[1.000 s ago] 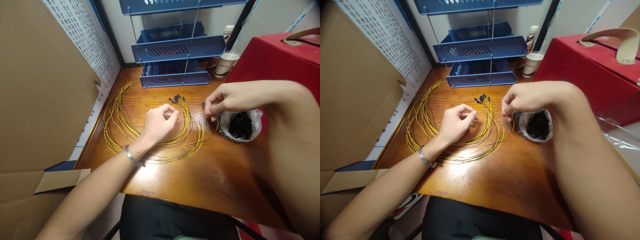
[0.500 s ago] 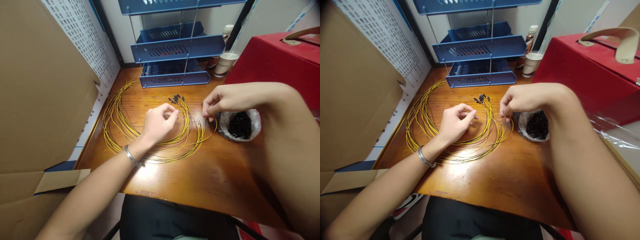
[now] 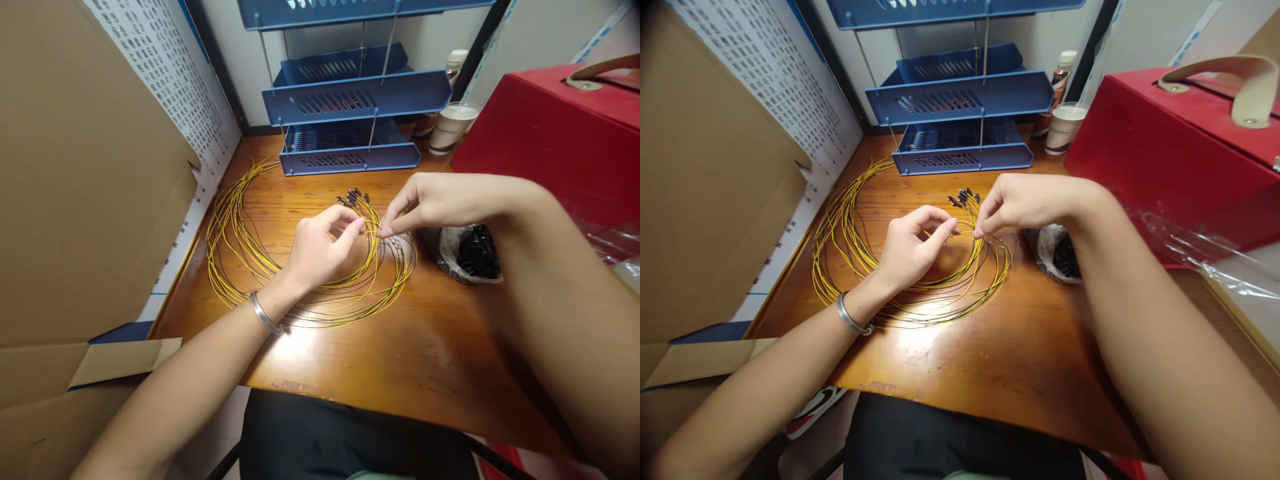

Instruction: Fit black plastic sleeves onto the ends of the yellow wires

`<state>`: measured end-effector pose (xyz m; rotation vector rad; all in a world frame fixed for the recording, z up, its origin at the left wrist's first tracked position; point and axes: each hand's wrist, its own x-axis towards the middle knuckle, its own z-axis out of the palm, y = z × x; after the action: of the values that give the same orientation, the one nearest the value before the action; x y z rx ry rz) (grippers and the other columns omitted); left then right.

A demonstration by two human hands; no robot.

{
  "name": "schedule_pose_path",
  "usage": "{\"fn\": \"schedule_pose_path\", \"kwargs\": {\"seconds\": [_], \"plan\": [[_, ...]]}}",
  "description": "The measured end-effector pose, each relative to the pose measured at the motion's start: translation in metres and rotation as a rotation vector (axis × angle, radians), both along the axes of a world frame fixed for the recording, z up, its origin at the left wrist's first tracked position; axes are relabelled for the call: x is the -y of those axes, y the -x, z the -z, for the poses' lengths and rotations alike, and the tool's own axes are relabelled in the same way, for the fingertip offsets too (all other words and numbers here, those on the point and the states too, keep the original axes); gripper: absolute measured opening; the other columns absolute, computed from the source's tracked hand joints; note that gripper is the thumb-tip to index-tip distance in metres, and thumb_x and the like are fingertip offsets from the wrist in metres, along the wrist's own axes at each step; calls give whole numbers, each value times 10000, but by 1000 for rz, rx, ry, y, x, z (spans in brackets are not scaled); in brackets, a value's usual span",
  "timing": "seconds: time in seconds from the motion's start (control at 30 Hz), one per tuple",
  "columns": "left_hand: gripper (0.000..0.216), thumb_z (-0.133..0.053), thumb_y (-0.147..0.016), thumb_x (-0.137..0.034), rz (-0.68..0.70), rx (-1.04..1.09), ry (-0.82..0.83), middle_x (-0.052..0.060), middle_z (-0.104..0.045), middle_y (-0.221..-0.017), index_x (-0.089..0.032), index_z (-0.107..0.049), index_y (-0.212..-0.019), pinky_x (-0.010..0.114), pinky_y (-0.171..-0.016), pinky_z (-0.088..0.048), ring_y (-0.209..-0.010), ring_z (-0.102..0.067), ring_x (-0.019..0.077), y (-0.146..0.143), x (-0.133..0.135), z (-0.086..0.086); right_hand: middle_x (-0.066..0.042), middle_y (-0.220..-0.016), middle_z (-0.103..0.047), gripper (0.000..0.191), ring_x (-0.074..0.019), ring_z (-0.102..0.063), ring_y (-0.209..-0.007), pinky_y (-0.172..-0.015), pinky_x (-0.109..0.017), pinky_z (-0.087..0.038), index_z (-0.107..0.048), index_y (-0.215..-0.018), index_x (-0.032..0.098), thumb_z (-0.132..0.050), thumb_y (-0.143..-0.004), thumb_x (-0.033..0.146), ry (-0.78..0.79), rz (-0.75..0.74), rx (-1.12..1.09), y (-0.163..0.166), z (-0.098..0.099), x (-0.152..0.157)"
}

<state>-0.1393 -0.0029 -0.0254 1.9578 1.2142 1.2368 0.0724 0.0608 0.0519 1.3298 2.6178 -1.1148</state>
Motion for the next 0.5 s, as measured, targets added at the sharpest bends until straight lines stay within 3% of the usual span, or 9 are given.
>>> {"fn": "schedule_pose_path", "kwargs": {"seconds": [0.33, 0.5], "plan": [[112, -696, -882, -221, 67, 66, -42, 42, -800, -857, -149, -718, -965, 221, -734, -582, -766, -754, 131, -1, -1, 4, -17, -875, -791, 386, -253, -696, -870, -760, -335, -504, -826, -876, 255, -700, -763, 602, -77, 28, -20, 3, -2, 4], [132, -680, -899, -243, 68, 47, -48, 51, -807, -902, -155, -742, -976, 243, -753, -589, -792, -760, 144, 0, -2, 7, -30, -880, -780, 459, -230, -687, -819, -720, -330, -496, -782, -1069, 225, -721, -764, 563, -132, 70, -33, 11, -3, 8]]}}
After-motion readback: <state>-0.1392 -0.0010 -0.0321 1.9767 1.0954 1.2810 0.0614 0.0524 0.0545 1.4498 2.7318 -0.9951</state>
